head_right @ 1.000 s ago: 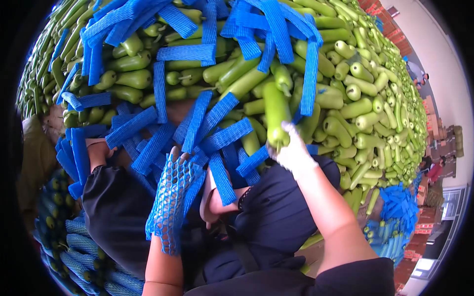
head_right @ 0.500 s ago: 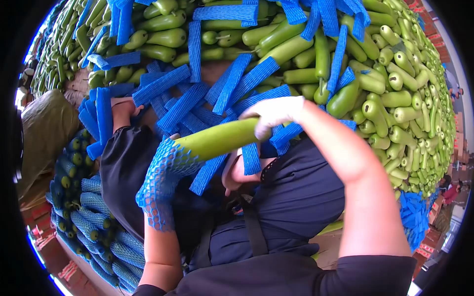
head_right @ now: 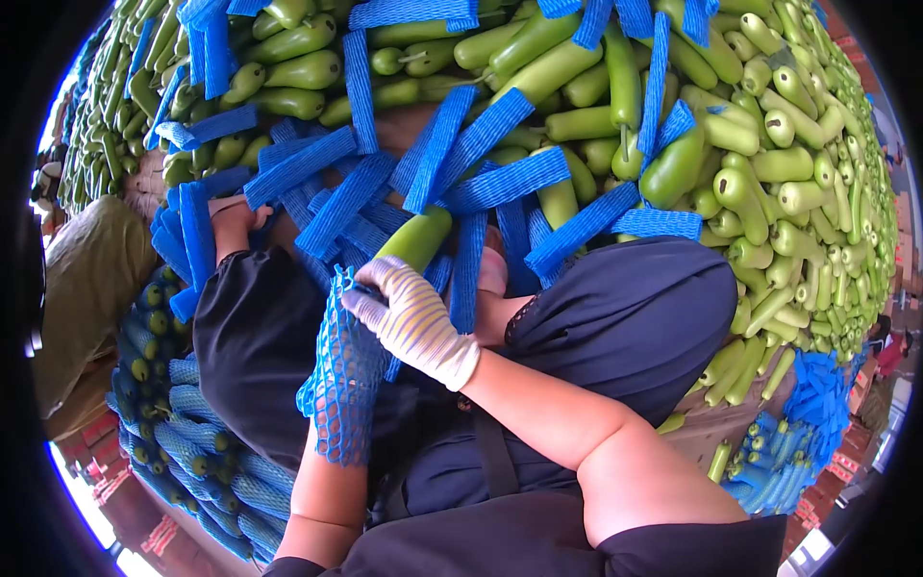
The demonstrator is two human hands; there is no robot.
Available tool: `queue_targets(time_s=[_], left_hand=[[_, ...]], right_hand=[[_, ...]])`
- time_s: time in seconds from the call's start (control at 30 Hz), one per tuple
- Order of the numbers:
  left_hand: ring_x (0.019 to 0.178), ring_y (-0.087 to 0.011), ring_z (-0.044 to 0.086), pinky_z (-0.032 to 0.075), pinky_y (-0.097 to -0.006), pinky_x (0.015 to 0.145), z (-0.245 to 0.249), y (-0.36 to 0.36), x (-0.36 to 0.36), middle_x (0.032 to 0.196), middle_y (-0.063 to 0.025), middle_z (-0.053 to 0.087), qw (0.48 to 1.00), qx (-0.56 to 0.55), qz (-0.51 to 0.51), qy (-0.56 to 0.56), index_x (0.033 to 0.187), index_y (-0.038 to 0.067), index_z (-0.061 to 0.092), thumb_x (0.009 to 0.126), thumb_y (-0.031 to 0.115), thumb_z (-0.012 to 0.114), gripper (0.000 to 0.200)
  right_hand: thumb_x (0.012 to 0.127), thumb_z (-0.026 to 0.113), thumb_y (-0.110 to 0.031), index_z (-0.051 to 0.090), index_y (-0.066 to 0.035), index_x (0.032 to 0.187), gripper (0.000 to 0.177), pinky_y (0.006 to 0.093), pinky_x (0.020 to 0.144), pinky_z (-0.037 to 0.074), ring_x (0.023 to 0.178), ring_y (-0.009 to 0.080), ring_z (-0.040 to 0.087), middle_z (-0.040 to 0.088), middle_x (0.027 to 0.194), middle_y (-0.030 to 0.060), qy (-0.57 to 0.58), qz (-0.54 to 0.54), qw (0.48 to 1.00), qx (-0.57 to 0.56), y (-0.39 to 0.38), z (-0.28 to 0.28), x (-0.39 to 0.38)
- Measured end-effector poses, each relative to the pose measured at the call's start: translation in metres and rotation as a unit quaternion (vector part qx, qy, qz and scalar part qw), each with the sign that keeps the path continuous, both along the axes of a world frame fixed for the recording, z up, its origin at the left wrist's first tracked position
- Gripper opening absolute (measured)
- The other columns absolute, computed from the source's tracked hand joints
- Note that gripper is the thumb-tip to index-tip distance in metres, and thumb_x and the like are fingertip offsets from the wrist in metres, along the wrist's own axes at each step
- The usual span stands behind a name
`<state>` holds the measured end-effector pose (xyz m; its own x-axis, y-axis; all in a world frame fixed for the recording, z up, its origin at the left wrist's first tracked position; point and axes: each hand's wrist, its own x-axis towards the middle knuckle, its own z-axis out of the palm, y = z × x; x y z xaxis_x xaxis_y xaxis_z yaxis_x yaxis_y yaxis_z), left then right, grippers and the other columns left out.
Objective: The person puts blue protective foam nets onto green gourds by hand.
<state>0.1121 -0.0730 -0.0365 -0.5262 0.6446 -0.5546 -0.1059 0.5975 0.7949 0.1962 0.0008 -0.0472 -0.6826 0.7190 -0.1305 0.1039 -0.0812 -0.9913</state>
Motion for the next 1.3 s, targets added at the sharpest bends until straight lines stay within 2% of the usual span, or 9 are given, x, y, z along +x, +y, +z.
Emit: queue_targets(time_s=[0.2,0.37,0.43,0.63,0.73,0.83,0.97,1.1,1.3], left_hand=[[0.103,-0.0298,0.065,0.053,-0.0378,0.087,0.006,-0.007,-0.022,0.116,-0.0152,0.065,0.748,0.047,-0.376,0.546,0.119,0.006,0.061,0.085,0.026,0.067,0.039],[0.117,-0.0282,0.057,0.05,-0.0405,0.094,-0.001,-0.019,-0.025,0.126,-0.0163,0.058,0.978,0.153,-0.042,-0.137,0.123,0.004,0.057,0.094,0.026,0.057,0.037],[0.123,-0.0366,0.05,0.046,-0.0521,0.098,0.001,-0.013,-0.029,0.13,-0.0161,0.054,0.792,0.181,0.305,-0.497,0.133,0.005,0.049,0.095,0.022,0.054,0.042],[0.126,-0.0316,0.047,0.041,-0.0492,0.102,0.001,-0.018,-0.007,0.138,-0.015,0.044,0.868,0.131,0.304,-0.37,0.148,0.009,0.031,0.095,0.024,0.056,0.06],[0.122,-0.0229,0.046,0.038,-0.0313,0.104,-0.01,-0.027,0.023,0.137,-0.0154,0.041,0.954,0.136,0.15,-0.224,0.152,0.006,0.021,0.094,0.016,0.06,0.071],[0.117,-0.0232,0.05,0.042,-0.0305,0.1,0.008,-0.029,0.033,0.134,-0.0173,0.046,0.981,0.146,-0.124,-0.033,0.137,0.002,0.048,0.095,0.018,0.061,0.046],[0.087,-0.012,0.064,0.051,-0.0267,0.077,0.033,-0.036,0.014,0.097,-0.0054,0.069,0.97,0.163,0.056,-0.17,0.11,-0.001,0.064,0.099,0.024,0.055,0.029],[0.124,-0.0234,0.049,0.043,-0.0363,0.1,0.04,-0.048,0.016,0.14,-0.0142,0.046,0.973,0.142,0.075,-0.168,0.145,0.005,0.033,0.094,0.034,0.059,0.064],[0.118,-0.0402,0.055,0.042,-0.0527,0.104,0.049,-0.12,0.012,0.132,-0.0227,0.053,0.681,0.424,0.146,-0.579,0.146,0.001,0.03,0.075,0.065,0.068,0.103]], right_hand=[[0.086,0.071,-0.01,0.069,-0.001,0.095,0.013,0.0267,0.074,0.05,0.077,0.0108,0.062,0.068,0.084,0.003,-0.009,-0.022,0.979,-0.202,0.069,-0.044,-0.01],[0.084,0.072,-0.011,0.071,-0.002,0.094,0.013,0.0267,0.074,0.05,0.074,0.0114,0.062,0.07,0.082,0.0036,-0.107,-0.017,0.975,-0.195,0.118,-0.134,-0.019],[0.085,0.071,-0.013,0.071,-0.002,0.093,0.013,0.0271,0.074,0.049,0.073,0.0109,0.061,0.07,0.081,0.0028,-0.155,-0.024,0.973,-0.167,0.128,-0.176,-0.012],[0.082,0.074,-0.027,0.057,0.002,0.12,0.05,0.0401,0.099,0.043,0.112,0.0366,0.055,0.059,0.117,0.0208,-0.309,-0.124,0.935,0.123,0.098,-0.151,0.0],[0.08,0.077,-0.037,0.054,-0.003,0.123,0.059,0.0432,0.099,0.043,0.113,0.0349,0.055,0.061,0.118,0.0153,-0.036,-0.18,0.95,-0.254,0.061,-0.133,0.022],[0.082,0.074,-0.042,0.055,-0.005,0.118,0.055,0.0543,0.09,0.049,0.101,0.0343,0.062,0.065,0.113,0.0148,0.008,-0.001,0.632,-0.775,0.048,-0.077,0.055],[0.084,0.073,-0.036,0.048,-0.004,0.127,0.059,0.043,0.089,0.053,0.094,0.0301,0.066,0.064,0.109,0.0152,0.02,-0.024,0.779,-0.626,0.041,-0.034,0.078],[0.081,0.073,-0.037,0.032,-0.003,0.144,0.082,0.0396,0.092,0.052,0.107,0.0297,0.061,0.052,0.129,0.018,0.031,0.078,0.928,-0.364,0.019,0.051,0.091],[0.084,0.064,-0.057,0.032,-0.002,0.147,0.09,0.0454,0.087,0.055,0.116,0.0373,0.058,0.045,0.14,0.0238,0.107,0.242,0.911,-0.318,-0.005,0.104,0.075]])
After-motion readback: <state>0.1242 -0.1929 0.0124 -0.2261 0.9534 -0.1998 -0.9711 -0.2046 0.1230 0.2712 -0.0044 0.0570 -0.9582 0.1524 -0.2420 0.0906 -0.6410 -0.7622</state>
